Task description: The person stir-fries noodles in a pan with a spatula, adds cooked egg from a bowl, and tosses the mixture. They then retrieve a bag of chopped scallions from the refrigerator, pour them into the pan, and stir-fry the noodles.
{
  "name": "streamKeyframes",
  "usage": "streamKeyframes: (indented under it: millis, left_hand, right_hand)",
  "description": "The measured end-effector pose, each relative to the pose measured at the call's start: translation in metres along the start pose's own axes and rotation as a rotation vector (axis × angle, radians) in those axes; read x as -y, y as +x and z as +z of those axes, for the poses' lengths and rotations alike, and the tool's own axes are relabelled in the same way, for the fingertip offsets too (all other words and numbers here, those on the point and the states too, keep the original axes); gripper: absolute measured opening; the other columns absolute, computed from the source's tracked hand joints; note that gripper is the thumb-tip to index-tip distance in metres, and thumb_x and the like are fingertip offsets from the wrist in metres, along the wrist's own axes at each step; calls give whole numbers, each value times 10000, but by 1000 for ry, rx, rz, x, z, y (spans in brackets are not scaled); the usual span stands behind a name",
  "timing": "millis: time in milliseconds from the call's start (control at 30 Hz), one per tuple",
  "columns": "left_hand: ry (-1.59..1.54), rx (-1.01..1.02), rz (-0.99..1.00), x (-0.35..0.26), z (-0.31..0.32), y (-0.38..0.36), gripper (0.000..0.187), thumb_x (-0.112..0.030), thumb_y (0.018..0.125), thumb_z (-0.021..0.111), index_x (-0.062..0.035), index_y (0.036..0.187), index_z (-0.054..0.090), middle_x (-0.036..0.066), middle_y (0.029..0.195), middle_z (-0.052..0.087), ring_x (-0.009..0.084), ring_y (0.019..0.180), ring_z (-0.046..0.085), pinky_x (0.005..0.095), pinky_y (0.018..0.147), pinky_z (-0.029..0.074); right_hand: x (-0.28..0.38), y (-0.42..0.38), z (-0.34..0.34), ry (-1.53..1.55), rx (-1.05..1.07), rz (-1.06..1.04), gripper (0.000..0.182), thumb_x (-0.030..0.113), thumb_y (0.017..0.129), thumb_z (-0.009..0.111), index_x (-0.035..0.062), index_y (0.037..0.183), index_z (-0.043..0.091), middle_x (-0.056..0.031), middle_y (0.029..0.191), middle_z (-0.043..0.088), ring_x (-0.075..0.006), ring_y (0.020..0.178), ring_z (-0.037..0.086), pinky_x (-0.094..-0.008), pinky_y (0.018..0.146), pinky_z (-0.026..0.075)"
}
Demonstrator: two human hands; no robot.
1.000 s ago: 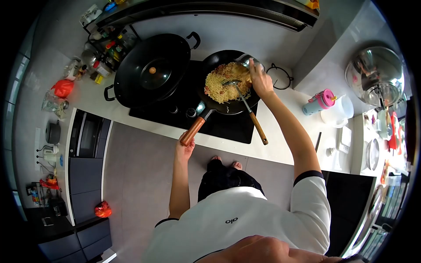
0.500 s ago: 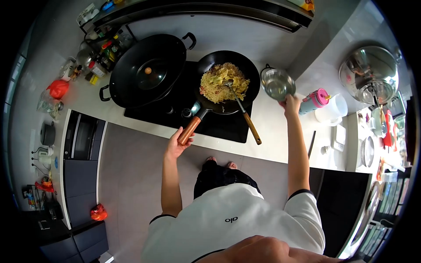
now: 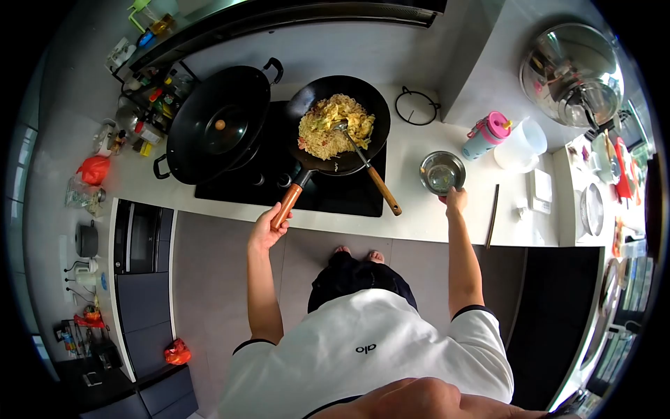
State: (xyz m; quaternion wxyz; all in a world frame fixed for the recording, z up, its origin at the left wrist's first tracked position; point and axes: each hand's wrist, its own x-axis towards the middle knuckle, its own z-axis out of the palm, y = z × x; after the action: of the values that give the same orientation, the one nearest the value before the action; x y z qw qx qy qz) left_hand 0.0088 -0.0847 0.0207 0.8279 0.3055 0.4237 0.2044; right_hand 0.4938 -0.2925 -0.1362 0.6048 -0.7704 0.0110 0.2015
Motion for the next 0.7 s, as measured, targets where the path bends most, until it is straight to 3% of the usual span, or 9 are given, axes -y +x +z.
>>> streamKeyframes:
  millis: [33,67,167,233,300,367,467,567,700]
  left_hand:
    - [3,2,-4,0,3,-1,334,-343,919,547,-22,1010,568,64,784,593,91,563,524,196,456,397]
    - [5,0,-8,0,5,-3,331,-342,921,544,-23,1005,565,63,781,591,92,561,522,197,455,394]
    - [13,-21,8,3,12,-7,339,-339,927,535,-11,1011,559,72,782,586,92,556,514,202,450,388]
    - [-4,-35,17,6,14,-5,342,-339,929,532,-9,1014,559,71,776,582,93,553,508,201,451,388]
    - [-12,-54,21,10,17,-8,344,-339,931,529,-7,1019,559,69,773,578,94,552,503,198,451,386]
    - [-7,-69,39,7,23,-11,347,-339,932,526,-6,1024,559,68,773,575,95,551,498,194,450,384]
    - [-9,-75,31,11,21,-12,355,-343,930,529,-4,1028,560,67,782,577,89,557,499,188,447,380]
    - [-16,-67,36,10,17,-7,359,-343,929,531,-2,1040,555,66,783,578,82,558,497,184,449,385]
    - [-20,-19,36,11,14,-6,351,-343,928,533,-11,1042,548,63,789,580,79,557,503,181,447,389]
  right_hand:
    - [1,2,6,88,19,70,217,98,818,523,-116,853,542,-138,733,604,-242,498,623,-317,431,560]
    - [0,1,1,109,142,159,325,135,849,561,-162,972,511,-265,888,605,-352,698,667,-392,587,581]
    - [9,-31,16,-724,-410,-232,457,246,844,618,-121,1083,488,-319,999,556,-410,955,593,-452,794,514]
    - [76,-102,20,-584,-79,-574,596,327,825,649,-51,1226,423,-305,1126,493,-418,1089,480,-462,901,427]
    - [88,-136,41,-662,296,-1093,664,318,805,666,22,1316,361,-239,1140,492,-396,1009,516,-467,864,450]
    - [130,-186,55,-759,612,-1067,645,201,798,648,30,1340,344,-206,1120,500,-387,949,555,-467,806,485]
    - [120,-188,95,-998,663,-954,624,53,763,585,49,1341,351,-200,1041,520,-389,859,598,-460,738,515]
    - [165,-208,81,-1027,695,-930,636,-38,725,509,51,1337,357,-189,1002,523,-394,796,616,-453,696,529]
    - [213,-205,55,-773,816,-944,517,-5,753,465,63,1265,458,-264,868,594,-435,818,596,-483,749,495]
